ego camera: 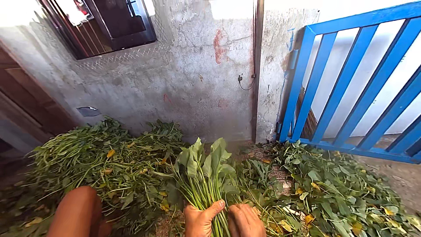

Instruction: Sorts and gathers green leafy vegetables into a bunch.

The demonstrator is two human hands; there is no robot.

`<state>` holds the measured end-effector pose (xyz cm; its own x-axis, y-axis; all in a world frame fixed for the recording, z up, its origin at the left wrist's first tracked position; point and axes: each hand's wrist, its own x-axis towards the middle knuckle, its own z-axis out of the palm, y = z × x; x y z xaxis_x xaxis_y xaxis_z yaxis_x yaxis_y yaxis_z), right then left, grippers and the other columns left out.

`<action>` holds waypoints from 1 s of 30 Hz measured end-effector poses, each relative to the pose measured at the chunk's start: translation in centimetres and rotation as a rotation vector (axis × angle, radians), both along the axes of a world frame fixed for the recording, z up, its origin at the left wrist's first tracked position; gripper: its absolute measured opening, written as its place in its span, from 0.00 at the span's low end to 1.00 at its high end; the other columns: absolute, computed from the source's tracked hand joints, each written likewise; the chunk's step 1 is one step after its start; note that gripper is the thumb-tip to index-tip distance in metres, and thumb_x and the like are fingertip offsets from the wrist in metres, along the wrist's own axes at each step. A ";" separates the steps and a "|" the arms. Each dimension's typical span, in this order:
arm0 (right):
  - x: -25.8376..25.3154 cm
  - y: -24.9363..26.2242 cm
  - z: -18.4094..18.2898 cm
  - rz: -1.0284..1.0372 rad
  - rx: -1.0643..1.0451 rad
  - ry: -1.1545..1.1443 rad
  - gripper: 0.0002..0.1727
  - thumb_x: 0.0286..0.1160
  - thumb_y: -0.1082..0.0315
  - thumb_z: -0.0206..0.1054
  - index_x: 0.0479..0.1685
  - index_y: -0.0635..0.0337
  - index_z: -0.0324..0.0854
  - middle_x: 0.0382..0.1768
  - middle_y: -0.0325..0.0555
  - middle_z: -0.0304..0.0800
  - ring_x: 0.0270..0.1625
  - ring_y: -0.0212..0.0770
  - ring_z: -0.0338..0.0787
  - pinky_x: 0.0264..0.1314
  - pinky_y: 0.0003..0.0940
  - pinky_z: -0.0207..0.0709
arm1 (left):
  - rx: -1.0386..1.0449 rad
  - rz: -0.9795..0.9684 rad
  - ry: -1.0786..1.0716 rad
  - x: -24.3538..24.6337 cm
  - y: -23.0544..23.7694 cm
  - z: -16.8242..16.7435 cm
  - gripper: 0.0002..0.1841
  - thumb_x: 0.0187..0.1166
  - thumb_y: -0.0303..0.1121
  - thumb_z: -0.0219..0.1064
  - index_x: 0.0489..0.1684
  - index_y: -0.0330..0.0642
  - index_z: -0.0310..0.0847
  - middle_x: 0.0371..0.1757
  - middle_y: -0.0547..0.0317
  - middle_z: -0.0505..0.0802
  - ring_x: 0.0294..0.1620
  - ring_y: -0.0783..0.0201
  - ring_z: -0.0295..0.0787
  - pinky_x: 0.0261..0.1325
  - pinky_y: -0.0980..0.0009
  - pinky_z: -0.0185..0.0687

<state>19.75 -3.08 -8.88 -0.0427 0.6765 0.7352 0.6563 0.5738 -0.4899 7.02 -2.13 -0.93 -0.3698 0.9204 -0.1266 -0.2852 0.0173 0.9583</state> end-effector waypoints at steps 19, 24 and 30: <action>1.4 -2.3 1.6 0.053 -0.228 -0.241 0.11 0.80 0.65 0.58 0.32 0.59 0.81 0.27 0.48 0.86 0.33 0.48 0.92 0.30 0.44 0.85 | 0.115 0.234 0.025 -0.8 0.3 0.7 0.24 0.48 0.07 0.78 0.47 0.24 0.81 0.34 0.43 0.94 0.32 0.56 0.94 0.37 0.62 0.95; 9.1 -2.6 -2.0 -0.197 -0.512 -0.331 0.12 0.74 0.66 0.61 0.35 0.66 0.86 0.37 0.64 0.90 0.42 0.62 0.94 0.37 0.56 0.87 | 0.186 0.572 0.040 -5.7 1.7 3.3 0.25 0.56 0.11 0.79 0.55 0.27 0.78 0.39 0.47 0.93 0.38 0.59 0.95 0.41 0.62 0.96; 13.0 4.7 -10.4 -0.333 -1.142 -0.434 0.23 0.81 0.61 0.62 0.72 0.61 0.82 0.76 0.69 0.75 0.77 0.72 0.76 0.67 0.70 0.77 | 0.146 0.533 0.095 -5.6 0.8 3.8 0.28 0.54 0.11 0.80 0.57 0.28 0.76 0.41 0.48 0.93 0.40 0.60 0.95 0.43 0.64 0.95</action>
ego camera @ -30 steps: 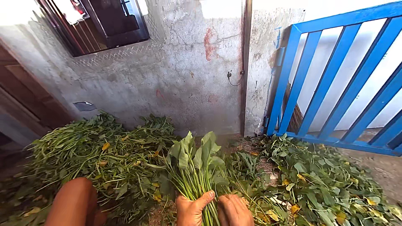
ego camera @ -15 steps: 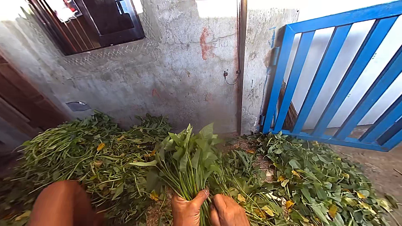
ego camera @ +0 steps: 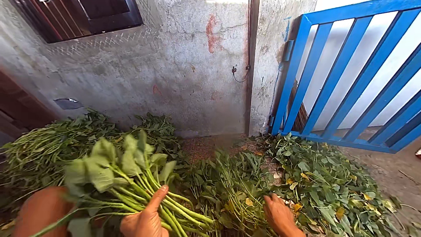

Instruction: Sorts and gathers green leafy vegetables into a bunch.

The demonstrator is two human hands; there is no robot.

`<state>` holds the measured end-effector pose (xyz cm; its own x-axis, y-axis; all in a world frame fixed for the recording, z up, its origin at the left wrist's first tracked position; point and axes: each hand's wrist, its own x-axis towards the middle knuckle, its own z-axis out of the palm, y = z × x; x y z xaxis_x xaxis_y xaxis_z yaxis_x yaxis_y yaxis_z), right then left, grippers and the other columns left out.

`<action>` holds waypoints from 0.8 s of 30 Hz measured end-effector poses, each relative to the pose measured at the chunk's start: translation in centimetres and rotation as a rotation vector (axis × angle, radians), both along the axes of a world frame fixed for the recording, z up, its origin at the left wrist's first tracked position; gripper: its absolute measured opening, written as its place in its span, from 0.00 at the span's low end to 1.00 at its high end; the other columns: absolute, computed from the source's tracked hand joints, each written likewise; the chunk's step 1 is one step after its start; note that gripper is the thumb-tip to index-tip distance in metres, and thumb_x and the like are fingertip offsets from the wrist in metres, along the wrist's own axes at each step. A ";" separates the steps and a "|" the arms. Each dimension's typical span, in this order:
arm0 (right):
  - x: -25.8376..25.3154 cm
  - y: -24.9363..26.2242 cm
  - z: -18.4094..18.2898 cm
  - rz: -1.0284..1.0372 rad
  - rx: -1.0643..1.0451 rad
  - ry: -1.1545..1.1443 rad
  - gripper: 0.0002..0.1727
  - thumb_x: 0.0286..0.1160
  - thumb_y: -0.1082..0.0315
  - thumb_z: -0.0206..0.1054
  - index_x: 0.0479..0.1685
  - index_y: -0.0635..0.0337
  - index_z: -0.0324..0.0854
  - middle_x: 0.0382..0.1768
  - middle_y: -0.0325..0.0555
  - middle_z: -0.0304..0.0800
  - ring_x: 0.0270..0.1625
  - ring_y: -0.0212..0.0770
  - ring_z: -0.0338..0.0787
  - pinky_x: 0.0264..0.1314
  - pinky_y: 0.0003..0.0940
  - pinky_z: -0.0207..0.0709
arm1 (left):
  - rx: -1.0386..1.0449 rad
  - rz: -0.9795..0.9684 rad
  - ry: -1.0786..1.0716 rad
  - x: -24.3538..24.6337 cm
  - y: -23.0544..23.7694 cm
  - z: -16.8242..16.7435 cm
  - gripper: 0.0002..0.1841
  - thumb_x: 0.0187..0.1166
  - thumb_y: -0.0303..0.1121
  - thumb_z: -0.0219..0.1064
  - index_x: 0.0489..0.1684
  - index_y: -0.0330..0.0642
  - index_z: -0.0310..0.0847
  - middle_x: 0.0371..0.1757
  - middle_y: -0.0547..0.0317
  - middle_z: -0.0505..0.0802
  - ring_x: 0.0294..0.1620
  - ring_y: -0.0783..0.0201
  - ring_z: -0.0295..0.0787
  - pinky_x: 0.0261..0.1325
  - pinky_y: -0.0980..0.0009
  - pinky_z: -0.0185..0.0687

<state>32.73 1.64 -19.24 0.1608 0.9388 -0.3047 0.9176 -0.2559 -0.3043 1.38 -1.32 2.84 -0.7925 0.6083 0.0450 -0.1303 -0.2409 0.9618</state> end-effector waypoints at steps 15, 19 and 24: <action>-5.4 -0.8 -0.4 -0.130 0.663 0.557 0.16 0.81 0.68 0.61 0.58 0.63 0.90 0.48 0.57 0.92 0.51 0.54 0.92 0.57 0.55 0.85 | -0.090 -0.219 -0.099 2.5 0.8 -1.8 0.17 0.58 0.09 0.75 0.46 0.21 0.80 0.31 0.39 0.95 0.27 0.51 0.94 0.33 0.60 0.94; -7.6 -3.5 3.0 0.006 0.799 0.687 0.15 0.79 0.72 0.63 0.58 0.66 0.89 0.45 0.56 0.91 0.49 0.48 0.92 0.56 0.44 0.87 | -0.116 -0.294 -0.080 3.1 1.0 -2.9 0.17 0.56 0.08 0.75 0.44 0.20 0.80 0.32 0.37 0.95 0.28 0.48 0.95 0.34 0.58 0.95; -10.6 -5.6 6.4 0.200 0.849 0.712 0.13 0.81 0.69 0.64 0.56 0.61 0.91 0.46 0.54 0.91 0.51 0.48 0.91 0.58 0.43 0.87 | -0.150 -0.449 -0.049 3.5 1.1 -4.1 0.22 0.51 0.08 0.79 0.45 0.21 0.79 0.31 0.37 0.94 0.29 0.48 0.95 0.36 0.57 0.96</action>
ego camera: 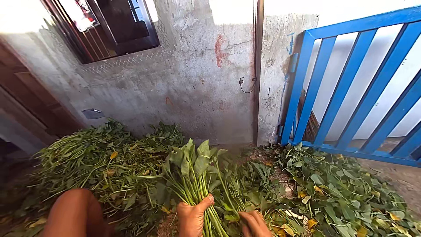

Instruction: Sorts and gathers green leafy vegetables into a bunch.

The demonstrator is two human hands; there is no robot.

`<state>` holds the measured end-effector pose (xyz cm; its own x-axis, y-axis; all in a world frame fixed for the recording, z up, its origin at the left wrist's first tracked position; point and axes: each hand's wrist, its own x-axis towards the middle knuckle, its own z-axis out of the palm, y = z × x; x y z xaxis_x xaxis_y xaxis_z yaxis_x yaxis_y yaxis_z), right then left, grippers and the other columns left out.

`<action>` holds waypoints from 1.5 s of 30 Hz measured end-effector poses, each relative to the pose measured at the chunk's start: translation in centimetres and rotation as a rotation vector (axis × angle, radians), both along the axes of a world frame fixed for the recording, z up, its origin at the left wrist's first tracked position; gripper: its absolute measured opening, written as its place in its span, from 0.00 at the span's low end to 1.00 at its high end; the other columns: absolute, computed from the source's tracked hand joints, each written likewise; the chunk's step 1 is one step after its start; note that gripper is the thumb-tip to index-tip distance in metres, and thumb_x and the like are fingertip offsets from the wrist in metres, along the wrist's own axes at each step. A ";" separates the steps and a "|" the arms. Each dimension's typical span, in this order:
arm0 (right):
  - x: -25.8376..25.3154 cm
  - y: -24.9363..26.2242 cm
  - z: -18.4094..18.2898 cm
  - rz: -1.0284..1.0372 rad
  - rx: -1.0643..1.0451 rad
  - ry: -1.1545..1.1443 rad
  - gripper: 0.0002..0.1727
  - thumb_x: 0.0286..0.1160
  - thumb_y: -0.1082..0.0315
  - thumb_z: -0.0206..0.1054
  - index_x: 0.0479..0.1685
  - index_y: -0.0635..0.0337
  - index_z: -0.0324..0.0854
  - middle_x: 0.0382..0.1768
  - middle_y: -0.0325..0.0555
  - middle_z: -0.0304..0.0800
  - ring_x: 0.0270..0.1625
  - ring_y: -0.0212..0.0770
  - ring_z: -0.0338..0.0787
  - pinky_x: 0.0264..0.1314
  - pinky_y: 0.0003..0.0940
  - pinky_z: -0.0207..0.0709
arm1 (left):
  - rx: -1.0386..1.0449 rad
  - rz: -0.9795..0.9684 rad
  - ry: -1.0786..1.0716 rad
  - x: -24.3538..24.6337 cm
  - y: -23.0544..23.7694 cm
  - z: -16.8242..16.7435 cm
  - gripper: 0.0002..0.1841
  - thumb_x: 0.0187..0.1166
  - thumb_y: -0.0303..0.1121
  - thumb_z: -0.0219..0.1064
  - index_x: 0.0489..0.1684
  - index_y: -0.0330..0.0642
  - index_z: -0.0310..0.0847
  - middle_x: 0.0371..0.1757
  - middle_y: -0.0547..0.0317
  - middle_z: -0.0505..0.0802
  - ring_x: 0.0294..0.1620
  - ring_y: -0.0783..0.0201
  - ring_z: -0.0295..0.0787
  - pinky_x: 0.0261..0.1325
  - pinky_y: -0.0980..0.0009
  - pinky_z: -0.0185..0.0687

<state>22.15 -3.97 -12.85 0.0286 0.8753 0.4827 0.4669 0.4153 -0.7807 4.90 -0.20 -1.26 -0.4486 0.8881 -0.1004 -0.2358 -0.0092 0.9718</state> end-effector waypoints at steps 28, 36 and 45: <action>0.6 0.4 4.3 -0.159 -0.242 -0.353 0.14 0.79 0.62 0.63 0.39 0.64 0.89 0.47 0.57 0.89 0.53 0.57 0.92 0.47 0.51 0.89 | 0.081 -0.009 -0.003 -0.2 -0.6 0.9 0.24 0.42 0.07 0.82 0.41 0.24 0.80 0.30 0.41 0.92 0.28 0.53 0.93 0.32 0.61 0.94; 1.5 0.2 7.0 0.417 -0.378 0.166 0.17 0.88 0.59 0.58 0.60 0.60 0.87 0.54 0.49 0.87 0.55 0.40 0.87 0.57 0.38 0.83 | 0.048 -0.210 0.015 0.5 -1.0 0.7 0.25 0.42 0.08 0.82 0.43 0.23 0.81 0.33 0.40 0.94 0.33 0.53 0.95 0.39 0.60 0.95; 1.3 -0.7 7.1 0.744 -0.844 0.758 0.13 0.88 0.62 0.49 0.41 0.54 0.76 0.20 0.33 0.69 0.16 0.27 0.63 0.16 0.23 0.55 | 0.033 -0.164 -0.073 0.7 -0.9 0.5 0.24 0.45 0.07 0.80 0.44 0.22 0.80 0.33 0.37 0.93 0.31 0.52 0.94 0.37 0.59 0.95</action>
<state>23.42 -4.64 -5.76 -0.5602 0.8185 -0.1274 -0.3109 -0.3502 -0.8836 5.57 -1.15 -0.75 -0.2904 0.9519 -0.0974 -0.3069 0.0038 0.9517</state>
